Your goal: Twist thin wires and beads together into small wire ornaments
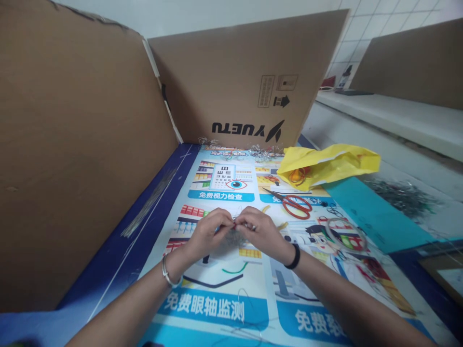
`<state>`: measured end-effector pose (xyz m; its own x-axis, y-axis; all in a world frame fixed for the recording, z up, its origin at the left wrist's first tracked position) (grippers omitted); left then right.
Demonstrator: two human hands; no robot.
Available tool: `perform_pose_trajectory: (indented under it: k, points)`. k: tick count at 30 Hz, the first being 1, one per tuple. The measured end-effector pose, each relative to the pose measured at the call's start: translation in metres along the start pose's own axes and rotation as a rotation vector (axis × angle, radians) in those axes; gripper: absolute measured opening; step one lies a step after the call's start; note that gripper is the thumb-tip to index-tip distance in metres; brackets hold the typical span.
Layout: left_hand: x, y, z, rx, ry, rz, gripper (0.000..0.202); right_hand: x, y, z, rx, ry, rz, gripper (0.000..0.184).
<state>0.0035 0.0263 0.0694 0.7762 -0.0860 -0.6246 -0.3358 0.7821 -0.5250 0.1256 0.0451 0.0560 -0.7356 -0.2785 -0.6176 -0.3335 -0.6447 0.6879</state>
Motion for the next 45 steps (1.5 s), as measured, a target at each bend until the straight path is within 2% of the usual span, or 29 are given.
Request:
perform_pose_trajectory:
  k: [6,22,33,45]
  points:
    - [0.0024,0.0019,-0.0004,-0.013,0.038,-0.013,0.011,-0.0003,0.005,-0.0015,-0.028,-0.011,-0.006,0.017]
    - [0.0041,0.0038,-0.0033,0.005,0.014,0.026,0.011,-0.0051,0.0055,-0.0028,-0.065,-0.071,-0.024,0.014]
    - [0.0084,0.0087,-0.0054,-0.003,0.049,0.023,0.014,-0.0007,0.0061,-0.0025,-0.096,-0.042,-0.078,0.022]
    - [0.0068,0.0013,-0.0046,0.023,-0.002,0.116,0.016,-0.0029,0.0038,-0.0032,-0.07,-0.041,-0.07,0.015]
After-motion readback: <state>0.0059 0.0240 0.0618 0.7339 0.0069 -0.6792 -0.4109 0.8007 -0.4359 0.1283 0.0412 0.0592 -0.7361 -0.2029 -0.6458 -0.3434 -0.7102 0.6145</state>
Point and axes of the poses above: each hand's wrist, its own z-axis towards the middle knuckle, its own x-axis out of the palm, y = z × x, the point moved 7 cm from there along z, towards the middle knuckle, and after that the axes turned 11 degrees about y, right-handed, at the moved point
